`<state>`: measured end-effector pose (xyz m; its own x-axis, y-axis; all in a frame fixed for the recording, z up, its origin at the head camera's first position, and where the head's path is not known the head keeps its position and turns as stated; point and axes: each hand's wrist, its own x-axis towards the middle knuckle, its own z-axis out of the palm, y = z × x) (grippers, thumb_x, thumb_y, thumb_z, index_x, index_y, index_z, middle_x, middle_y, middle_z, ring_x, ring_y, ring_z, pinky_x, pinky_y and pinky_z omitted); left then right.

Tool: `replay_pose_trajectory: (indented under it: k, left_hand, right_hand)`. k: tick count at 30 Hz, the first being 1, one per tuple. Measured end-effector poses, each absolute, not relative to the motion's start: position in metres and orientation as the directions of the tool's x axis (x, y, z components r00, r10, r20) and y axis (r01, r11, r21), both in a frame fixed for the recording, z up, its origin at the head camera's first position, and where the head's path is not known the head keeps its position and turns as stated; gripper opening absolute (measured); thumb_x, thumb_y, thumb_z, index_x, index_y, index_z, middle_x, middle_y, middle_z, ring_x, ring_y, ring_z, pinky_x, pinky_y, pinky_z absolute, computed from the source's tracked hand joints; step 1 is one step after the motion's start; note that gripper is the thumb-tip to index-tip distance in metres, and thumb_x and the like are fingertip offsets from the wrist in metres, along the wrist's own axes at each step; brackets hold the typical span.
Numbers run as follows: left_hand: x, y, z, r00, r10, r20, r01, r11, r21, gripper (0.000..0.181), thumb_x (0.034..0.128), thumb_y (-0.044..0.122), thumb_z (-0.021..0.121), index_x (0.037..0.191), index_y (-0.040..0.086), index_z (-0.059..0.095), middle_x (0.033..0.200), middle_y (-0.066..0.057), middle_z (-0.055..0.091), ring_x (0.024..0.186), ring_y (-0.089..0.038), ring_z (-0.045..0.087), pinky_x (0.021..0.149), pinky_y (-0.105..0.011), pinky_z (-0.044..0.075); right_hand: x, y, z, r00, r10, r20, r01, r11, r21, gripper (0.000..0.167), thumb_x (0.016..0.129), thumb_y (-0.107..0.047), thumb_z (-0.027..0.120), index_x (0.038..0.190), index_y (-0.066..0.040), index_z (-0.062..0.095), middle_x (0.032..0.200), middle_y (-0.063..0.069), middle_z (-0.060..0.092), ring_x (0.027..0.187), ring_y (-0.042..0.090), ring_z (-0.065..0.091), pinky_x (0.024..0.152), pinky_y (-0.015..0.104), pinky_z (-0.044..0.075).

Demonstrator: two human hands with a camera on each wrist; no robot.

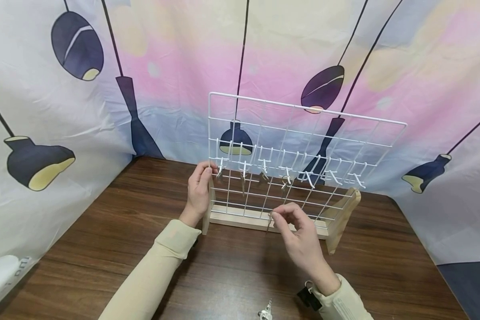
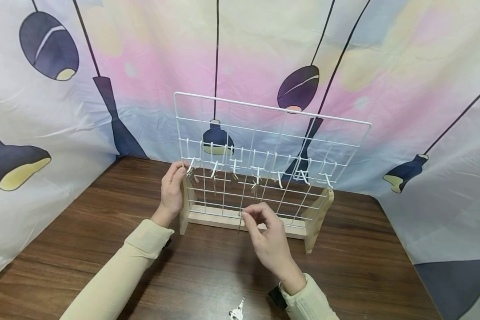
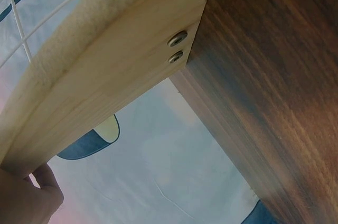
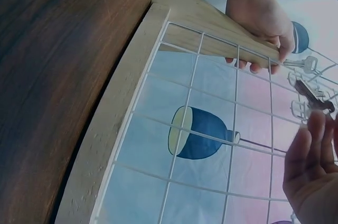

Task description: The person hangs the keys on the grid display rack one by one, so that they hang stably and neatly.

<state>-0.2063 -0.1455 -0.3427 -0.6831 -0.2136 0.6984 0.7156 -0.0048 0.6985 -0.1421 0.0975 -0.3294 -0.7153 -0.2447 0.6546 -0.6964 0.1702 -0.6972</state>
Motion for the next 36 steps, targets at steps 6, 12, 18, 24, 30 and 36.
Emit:
replay_pose_trajectory:
  k: [6, 12, 18, 24, 30, 36]
  left_hand:
    - [-0.206, -0.145, -0.341, -0.686, -0.212, 0.696, 0.714, -0.009, 0.7, 0.022, 0.0998, -0.006, 0.033, 0.101, -0.024, 0.046, 0.091, -0.005, 0.052, 0.082, -0.011, 0.055, 0.068, -0.02, 0.051]
    - [-0.207, -0.145, -0.341, -0.692, -0.214, 0.69, 0.709, -0.019, 0.705, 0.023, 0.0997, -0.006, 0.033, 0.102, -0.026, 0.045, 0.091, -0.01, 0.051, 0.082, -0.018, 0.054, 0.068, -0.02, 0.051]
    - [-0.208, -0.145, -0.341, -0.687, -0.213, 0.695, 0.715, -0.025, 0.699, 0.022, 0.0997, -0.007, 0.032, 0.101, -0.024, 0.046, 0.091, -0.012, 0.051, 0.082, -0.017, 0.054, 0.068, -0.02, 0.051]
    - [-0.207, -0.146, -0.341, -0.686, -0.207, 0.697, 0.715, -0.017, 0.699, 0.022, 0.1, -0.006, 0.032, 0.102, -0.024, 0.045, 0.091, -0.007, 0.051, 0.083, -0.012, 0.054, 0.069, -0.02, 0.051]
    - [-0.206, -0.146, -0.342, -0.688, -0.209, 0.695, 0.713, -0.018, 0.701, 0.021, 0.1003, -0.006, 0.032, 0.101, -0.021, 0.047, 0.091, -0.002, 0.053, 0.082, -0.011, 0.055, 0.069, -0.02, 0.051]
    - [-0.205, -0.146, -0.342, -0.687, -0.208, 0.697, 0.712, 0.002, 0.702, 0.021, 0.1003, -0.006, 0.032, 0.101, -0.02, 0.048, 0.091, -0.007, 0.052, 0.082, -0.011, 0.055, 0.069, -0.02, 0.051]
  right_hand:
    - [-0.145, 0.098, -0.328, -0.679, -0.15, 0.718, -0.733, 0.102, -0.672, 0.012, 0.086, 0.018, 0.058, 0.096, 0.011, 0.06, 0.08, 0.017, 0.059, 0.069, 0.024, 0.057, 0.066, 0.019, 0.05]
    - [-0.149, 0.1, -0.324, -0.642, -0.087, 0.762, -0.766, 0.088, -0.636, 0.012, 0.084, 0.021, 0.057, 0.093, 0.014, 0.059, 0.079, 0.018, 0.058, 0.067, 0.018, 0.058, 0.065, 0.016, 0.049]
    - [-0.152, 0.103, -0.319, -0.623, -0.001, 0.782, -0.782, 0.046, -0.622, 0.009, 0.085, 0.021, 0.056, 0.093, 0.017, 0.057, 0.076, 0.017, 0.057, 0.066, 0.013, 0.057, 0.062, 0.015, 0.048]
    - [-0.152, 0.104, -0.316, -0.623, 0.061, 0.78, -0.781, 0.016, -0.625, 0.007, 0.087, 0.019, 0.055, 0.094, 0.019, 0.056, 0.079, 0.011, 0.058, 0.067, 0.013, 0.057, 0.062, 0.016, 0.049]
    - [-0.153, 0.104, -0.316, -0.594, 0.178, 0.785, -0.8, -0.023, -0.6, 0.008, 0.088, 0.017, 0.056, 0.094, 0.022, 0.055, 0.082, 0.012, 0.06, 0.066, 0.011, 0.058, 0.061, 0.017, 0.049]
    - [-0.155, 0.104, -0.314, -0.593, 0.266, 0.76, -0.797, -0.058, -0.602, 0.01, 0.088, 0.017, 0.056, 0.095, 0.024, 0.054, 0.082, 0.006, 0.06, 0.065, 0.01, 0.058, 0.06, 0.018, 0.05]
